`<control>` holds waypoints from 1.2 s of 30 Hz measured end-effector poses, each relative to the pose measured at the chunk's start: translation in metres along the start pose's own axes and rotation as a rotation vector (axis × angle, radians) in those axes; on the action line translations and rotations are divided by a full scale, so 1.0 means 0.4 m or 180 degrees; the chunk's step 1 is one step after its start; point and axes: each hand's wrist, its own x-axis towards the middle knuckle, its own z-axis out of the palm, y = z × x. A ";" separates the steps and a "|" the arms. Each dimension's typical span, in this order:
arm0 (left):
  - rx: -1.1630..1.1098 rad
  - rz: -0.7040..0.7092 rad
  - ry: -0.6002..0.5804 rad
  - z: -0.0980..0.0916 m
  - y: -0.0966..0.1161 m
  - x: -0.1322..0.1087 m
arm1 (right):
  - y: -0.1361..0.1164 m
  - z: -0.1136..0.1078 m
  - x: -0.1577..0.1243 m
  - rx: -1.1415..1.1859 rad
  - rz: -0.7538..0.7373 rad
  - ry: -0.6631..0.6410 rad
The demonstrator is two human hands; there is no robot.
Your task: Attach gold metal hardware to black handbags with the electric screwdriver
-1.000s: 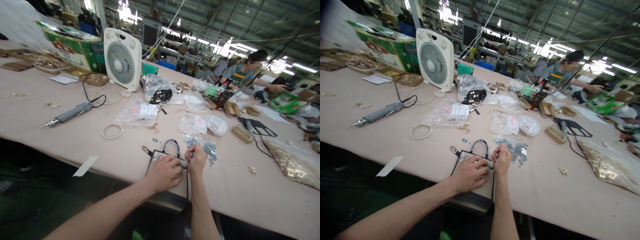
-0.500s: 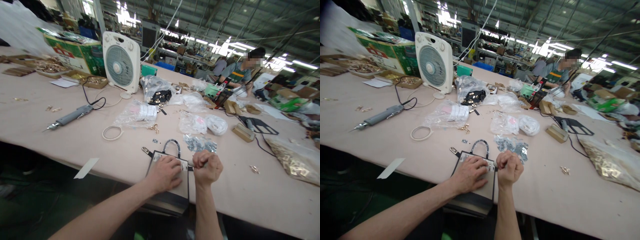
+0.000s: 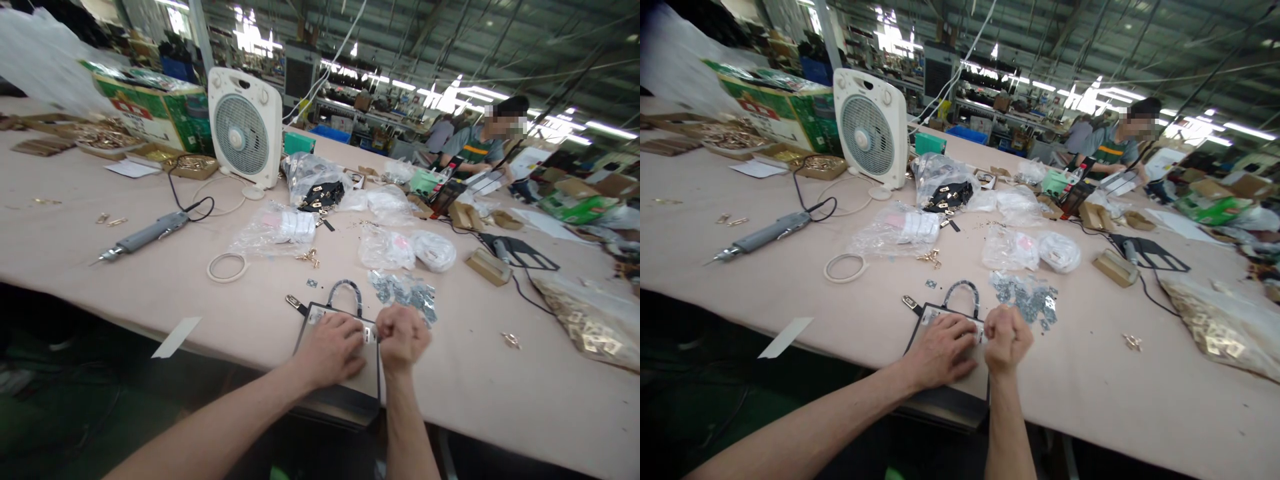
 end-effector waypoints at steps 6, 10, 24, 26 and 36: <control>-0.0064 0.0023 0.0085 0.007 0.001 -0.001 | 0.079 -0.018 -0.029 -0.0106 0.0870 0.0131; -0.0101 -0.0027 0.0377 -0.003 0.003 -0.019 | 0.049 -0.042 -0.024 0.0688 0.0951 0.0634; -0.0372 -0.0583 0.0641 -0.040 -0.075 -0.073 | -0.051 0.032 -0.027 0.1031 0.0776 0.0892; -0.0407 -0.0606 0.0644 -0.039 -0.075 -0.072 | -0.032 0.068 -0.054 0.1021 0.0671 0.0713; -0.0484 -0.0846 0.0594 -0.046 -0.075 -0.066 | 0.012 0.081 -0.095 0.1026 0.0050 0.0668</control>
